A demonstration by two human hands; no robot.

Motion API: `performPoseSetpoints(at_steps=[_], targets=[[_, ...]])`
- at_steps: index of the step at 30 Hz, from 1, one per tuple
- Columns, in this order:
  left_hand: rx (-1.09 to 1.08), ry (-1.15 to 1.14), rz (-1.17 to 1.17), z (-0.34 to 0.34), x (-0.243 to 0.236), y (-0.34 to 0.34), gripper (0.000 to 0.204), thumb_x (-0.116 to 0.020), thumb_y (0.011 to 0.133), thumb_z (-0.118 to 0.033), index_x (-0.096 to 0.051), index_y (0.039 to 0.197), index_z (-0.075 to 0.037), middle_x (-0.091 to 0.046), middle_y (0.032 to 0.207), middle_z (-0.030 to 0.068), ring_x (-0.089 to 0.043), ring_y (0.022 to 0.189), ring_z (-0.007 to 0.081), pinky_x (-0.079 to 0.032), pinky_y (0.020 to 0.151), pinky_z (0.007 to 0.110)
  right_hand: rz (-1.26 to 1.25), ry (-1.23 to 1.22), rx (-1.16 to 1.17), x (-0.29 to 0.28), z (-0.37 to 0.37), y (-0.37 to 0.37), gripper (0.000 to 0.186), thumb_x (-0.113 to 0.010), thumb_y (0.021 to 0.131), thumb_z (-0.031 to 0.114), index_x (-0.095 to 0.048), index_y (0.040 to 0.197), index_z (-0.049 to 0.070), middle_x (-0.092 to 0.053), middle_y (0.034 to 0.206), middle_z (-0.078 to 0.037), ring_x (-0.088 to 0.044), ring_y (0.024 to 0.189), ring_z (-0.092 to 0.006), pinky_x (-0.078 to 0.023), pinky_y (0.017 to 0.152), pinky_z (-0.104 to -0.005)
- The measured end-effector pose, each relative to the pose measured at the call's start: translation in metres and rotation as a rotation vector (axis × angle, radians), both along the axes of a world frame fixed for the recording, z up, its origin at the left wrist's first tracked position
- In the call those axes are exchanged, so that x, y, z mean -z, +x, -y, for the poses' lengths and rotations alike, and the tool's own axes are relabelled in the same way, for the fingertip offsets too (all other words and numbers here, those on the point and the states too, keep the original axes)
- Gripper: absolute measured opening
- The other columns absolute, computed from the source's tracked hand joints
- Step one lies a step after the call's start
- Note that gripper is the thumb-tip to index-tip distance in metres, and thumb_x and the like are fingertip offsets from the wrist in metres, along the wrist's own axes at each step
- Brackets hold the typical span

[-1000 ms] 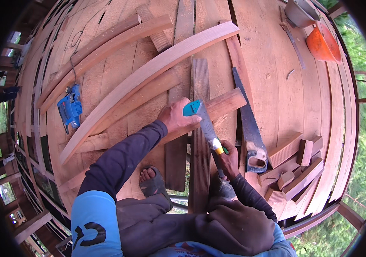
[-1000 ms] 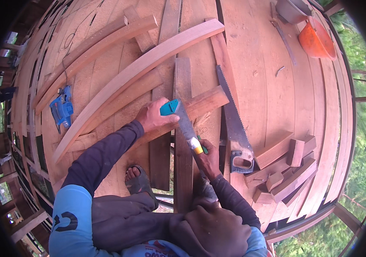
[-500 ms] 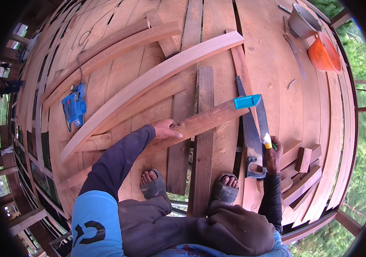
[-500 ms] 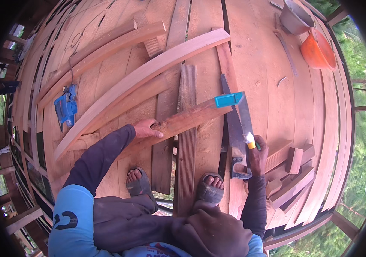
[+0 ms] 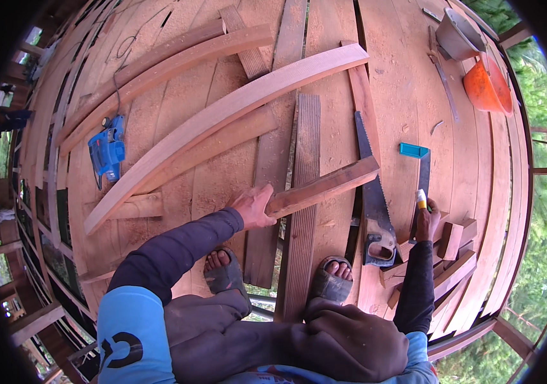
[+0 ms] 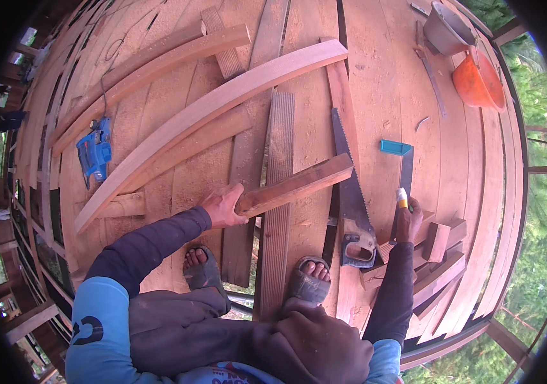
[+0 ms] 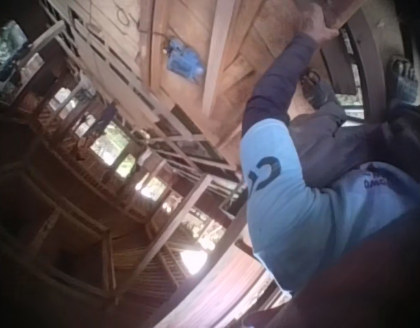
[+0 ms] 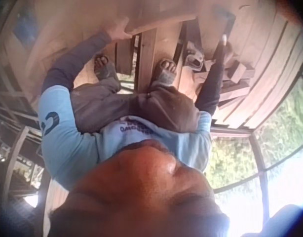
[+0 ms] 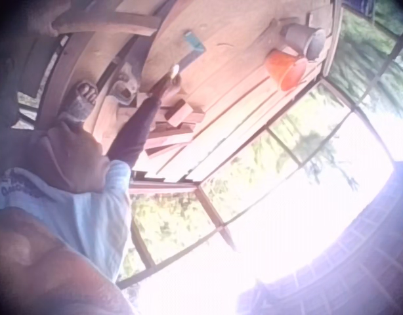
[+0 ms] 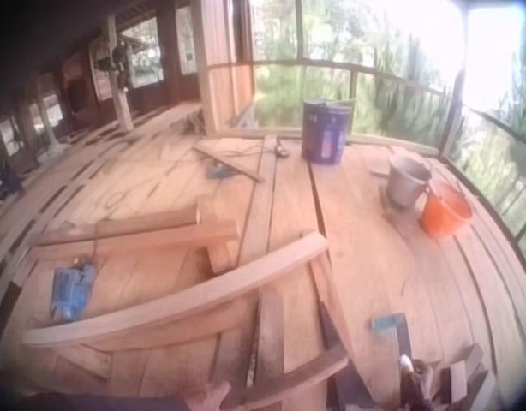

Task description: The person uses a hand saw to cut a piece of wood on a wooden floor. They then use a pencil and square to mark another piece of wood.

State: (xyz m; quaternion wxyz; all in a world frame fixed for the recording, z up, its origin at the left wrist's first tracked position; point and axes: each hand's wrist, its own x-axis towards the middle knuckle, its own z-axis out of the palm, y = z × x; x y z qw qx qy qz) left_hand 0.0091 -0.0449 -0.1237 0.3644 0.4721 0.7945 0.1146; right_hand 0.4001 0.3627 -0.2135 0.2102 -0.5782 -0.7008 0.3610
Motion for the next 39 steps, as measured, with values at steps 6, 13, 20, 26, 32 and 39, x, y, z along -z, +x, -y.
performPoseSetpoints(at_steps=[6,13,20,26,32,39], targets=[[0.038,0.133,-0.167,0.016,0.012,0.027,0.051,-0.082,0.077,-0.03,-0.054,0.11,-0.003,-0.067,0.108,0.0233,-0.068,0.102,0.0438,-0.054,0.088,0.052,0.212,0.175,-0.037,-0.015,0.025,-0.016,0.048,-0.072,0.091,0.024,-0.067,0.134,0.005,-0.074,0.108,-0.019,-0.071,0.102,-0.031,-0.053,0.09,-0.0417],[-0.012,0.098,0.008,0.018,0.024,0.028,0.059,-0.08,0.081,-0.027,-0.05,0.123,0.001,-0.062,0.114,0.0282,-0.062,0.11,0.049,-0.05,0.095,0.054,0.348,0.231,-0.114,-0.003,0.019,-0.01,0.065,-0.076,0.087,0.024,-0.056,0.145,0.003,-0.065,0.127,-0.024,-0.063,0.12,-0.039,-0.05,0.1,-0.046],[0.008,0.04,0.079,0.007,0.013,0.026,0.062,-0.078,0.084,-0.035,-0.049,0.125,0.001,-0.063,0.118,0.0301,-0.062,0.112,0.0491,-0.05,0.096,0.053,0.374,0.216,-0.114,0.011,0.009,-0.012,0.06,-0.07,0.092,0.03,-0.056,0.146,0.008,-0.064,0.132,-0.024,-0.06,0.125,-0.0407,-0.047,0.106,-0.0481],[0.027,0.116,0.047,0.011,0.021,0.022,0.061,-0.077,0.083,-0.04,-0.05,0.121,-0.001,-0.068,0.106,0.0278,-0.067,0.099,0.0471,-0.053,0.086,0.053,0.499,0.381,-0.214,0.049,-0.028,0.021,0.065,-0.065,0.096,0.032,-0.046,0.153,0.01,-0.062,0.13,-0.025,-0.057,0.123,-0.0418,-0.049,0.1,-0.052],[0.01,0.121,0.05,0.019,0.023,0.024,0.056,-0.08,0.075,-0.031,-0.054,0.112,0.002,-0.07,0.1,0.0252,-0.07,0.098,0.0452,-0.054,0.086,0.052,0.33,0.254,-0.204,0.064,-0.026,0.015,0.049,-0.049,0.102,0.028,-0.063,0.139,0.001,-0.07,0.121,-0.028,-0.068,0.106,-0.0421,-0.05,0.09,-0.0529],[-0.005,0.212,0.039,0.024,0.054,0.032,0.056,-0.082,0.072,-0.028,-0.055,0.11,0.003,-0.071,0.097,0.0247,-0.071,0.096,0.0443,-0.055,0.083,0.052,0.582,0.699,-0.368,0.11,-0.089,0.054,0.048,-0.043,0.106,0.03,-0.063,0.128,-0.006,-0.063,0.135,-0.025,-0.064,0.106,-0.0445,-0.05,0.096,-0.0557]])
